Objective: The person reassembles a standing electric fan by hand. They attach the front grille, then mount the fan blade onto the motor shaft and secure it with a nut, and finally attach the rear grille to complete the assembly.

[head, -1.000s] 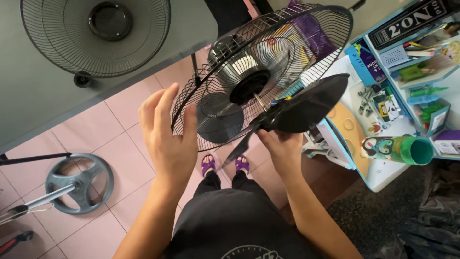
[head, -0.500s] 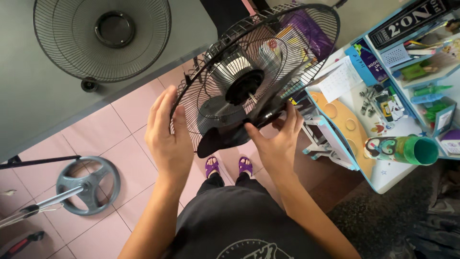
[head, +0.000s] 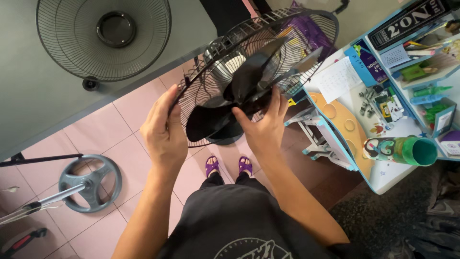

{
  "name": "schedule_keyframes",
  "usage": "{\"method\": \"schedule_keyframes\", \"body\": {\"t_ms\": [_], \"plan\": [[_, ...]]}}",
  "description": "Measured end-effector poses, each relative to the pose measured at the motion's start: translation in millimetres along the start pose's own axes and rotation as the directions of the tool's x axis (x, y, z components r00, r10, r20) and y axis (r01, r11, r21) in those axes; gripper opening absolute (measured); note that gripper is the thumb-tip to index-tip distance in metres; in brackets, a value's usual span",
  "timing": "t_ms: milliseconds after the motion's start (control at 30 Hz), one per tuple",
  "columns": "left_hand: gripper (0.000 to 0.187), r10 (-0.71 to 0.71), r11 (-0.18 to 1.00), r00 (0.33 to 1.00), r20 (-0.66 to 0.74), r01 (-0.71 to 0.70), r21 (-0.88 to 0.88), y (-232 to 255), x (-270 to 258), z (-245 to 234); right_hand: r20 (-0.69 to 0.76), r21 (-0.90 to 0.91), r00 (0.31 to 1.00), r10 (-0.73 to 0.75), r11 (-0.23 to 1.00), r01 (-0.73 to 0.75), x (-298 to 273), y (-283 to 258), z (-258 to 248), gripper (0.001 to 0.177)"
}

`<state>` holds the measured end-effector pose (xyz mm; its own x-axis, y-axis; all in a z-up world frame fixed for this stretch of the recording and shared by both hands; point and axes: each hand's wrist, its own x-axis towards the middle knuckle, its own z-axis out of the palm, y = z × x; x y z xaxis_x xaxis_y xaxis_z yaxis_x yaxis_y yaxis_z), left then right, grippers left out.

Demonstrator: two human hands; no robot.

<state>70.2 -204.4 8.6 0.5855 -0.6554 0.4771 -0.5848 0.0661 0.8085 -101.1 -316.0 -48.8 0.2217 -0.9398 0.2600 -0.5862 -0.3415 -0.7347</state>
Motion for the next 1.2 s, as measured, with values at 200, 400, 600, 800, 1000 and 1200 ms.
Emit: {"method": "schedule_keyframes", "body": {"t_ms": [200, 400, 600, 800, 1000, 1200], "plan": [[0.029, 0.024, 0.999, 0.999, -0.041, -0.023, 0.022, -7, -4, 2, 0.009, -0.009, 1.0, 0.013, 1.0, -0.013, 0, 5, 6, 0.106], [0.039, -0.044, 0.997, 0.999, -0.016, 0.045, 0.055, 1, -11, 3, 0.054, -0.033, 0.998, 0.014, 0.999, -0.013, 1, 9, -1, 0.109], [0.053, 0.045, 0.964, 0.998, -0.042, -0.032, 0.265, 11, -24, 0, 0.117, 0.049, 0.992, 0.049, 0.997, -0.055, -6, 13, -23, 0.105], [0.043, 0.111, 0.961, 0.967, -0.23, -0.045, 0.272, 27, -60, -7, -0.007, 0.16, 0.917, -0.399, 0.905, 0.395, -17, 20, -57, 0.056], [0.024, -0.082, 0.977, 0.899, -0.43, 0.157, 0.144, 34, -111, -10, 0.17, 0.457, 0.86, -0.48, 0.812, 0.363, -27, 5, -65, 0.024], [0.026, -0.595, 0.792, 0.728, -0.34, 0.457, -0.406, 24, -161, -25, 0.381, 0.652, 0.721, -0.578, 0.721, 0.234, -58, -27, -50, 0.019]]}}
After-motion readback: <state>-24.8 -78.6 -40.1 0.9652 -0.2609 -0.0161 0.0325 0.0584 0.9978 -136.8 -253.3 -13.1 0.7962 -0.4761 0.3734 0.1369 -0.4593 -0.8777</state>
